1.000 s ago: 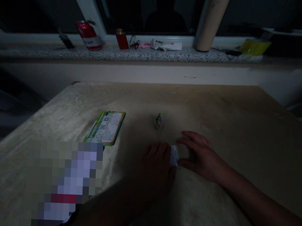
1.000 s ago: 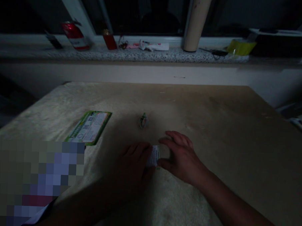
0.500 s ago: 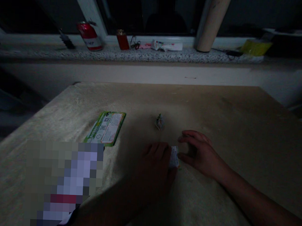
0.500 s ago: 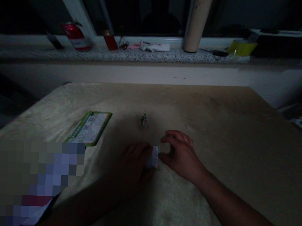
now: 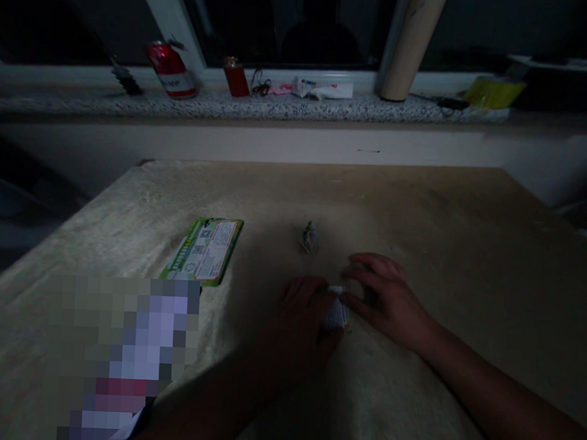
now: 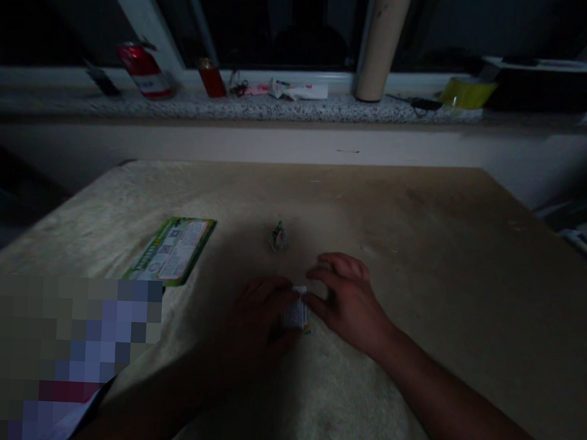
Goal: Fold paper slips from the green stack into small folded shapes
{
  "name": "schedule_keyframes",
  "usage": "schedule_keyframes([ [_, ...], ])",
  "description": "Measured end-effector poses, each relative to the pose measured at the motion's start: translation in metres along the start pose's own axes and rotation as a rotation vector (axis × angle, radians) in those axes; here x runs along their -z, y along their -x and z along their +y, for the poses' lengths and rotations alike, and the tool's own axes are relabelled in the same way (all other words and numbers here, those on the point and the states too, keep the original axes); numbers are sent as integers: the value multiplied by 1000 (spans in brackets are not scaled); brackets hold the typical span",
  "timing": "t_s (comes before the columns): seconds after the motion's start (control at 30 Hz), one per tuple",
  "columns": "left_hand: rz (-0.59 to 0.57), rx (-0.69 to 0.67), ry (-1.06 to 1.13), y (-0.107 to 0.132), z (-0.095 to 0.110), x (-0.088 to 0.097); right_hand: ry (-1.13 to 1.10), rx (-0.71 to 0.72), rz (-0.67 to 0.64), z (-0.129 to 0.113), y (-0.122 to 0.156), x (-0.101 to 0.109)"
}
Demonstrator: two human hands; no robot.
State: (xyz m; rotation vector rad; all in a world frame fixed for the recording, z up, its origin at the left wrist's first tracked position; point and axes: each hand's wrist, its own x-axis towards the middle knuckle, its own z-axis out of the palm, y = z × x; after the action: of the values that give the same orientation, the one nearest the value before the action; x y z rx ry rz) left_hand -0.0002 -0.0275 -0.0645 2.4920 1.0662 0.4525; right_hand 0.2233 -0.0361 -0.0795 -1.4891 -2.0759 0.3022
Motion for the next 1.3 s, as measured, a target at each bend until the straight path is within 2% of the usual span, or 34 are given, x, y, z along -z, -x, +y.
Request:
schedule_keyframes([
  [0.1,-2,28,61,-1,-2,-1,-6,23,-64,-4,2,2],
  [0.23,-12,38,114,-3,-1,-1,-31,5,-81,-5,2,2],
  [0.53,-18,72,41,-4,-2,0,-29,-16,-107,-9,2,3],
  [0.9,-9,56,33,-2,-2,-2,-117,-34,-104,-8,0,3],
  [1.3,60,41,105,-3,-10,-6,-150,38,-76,-5,0,4],
])
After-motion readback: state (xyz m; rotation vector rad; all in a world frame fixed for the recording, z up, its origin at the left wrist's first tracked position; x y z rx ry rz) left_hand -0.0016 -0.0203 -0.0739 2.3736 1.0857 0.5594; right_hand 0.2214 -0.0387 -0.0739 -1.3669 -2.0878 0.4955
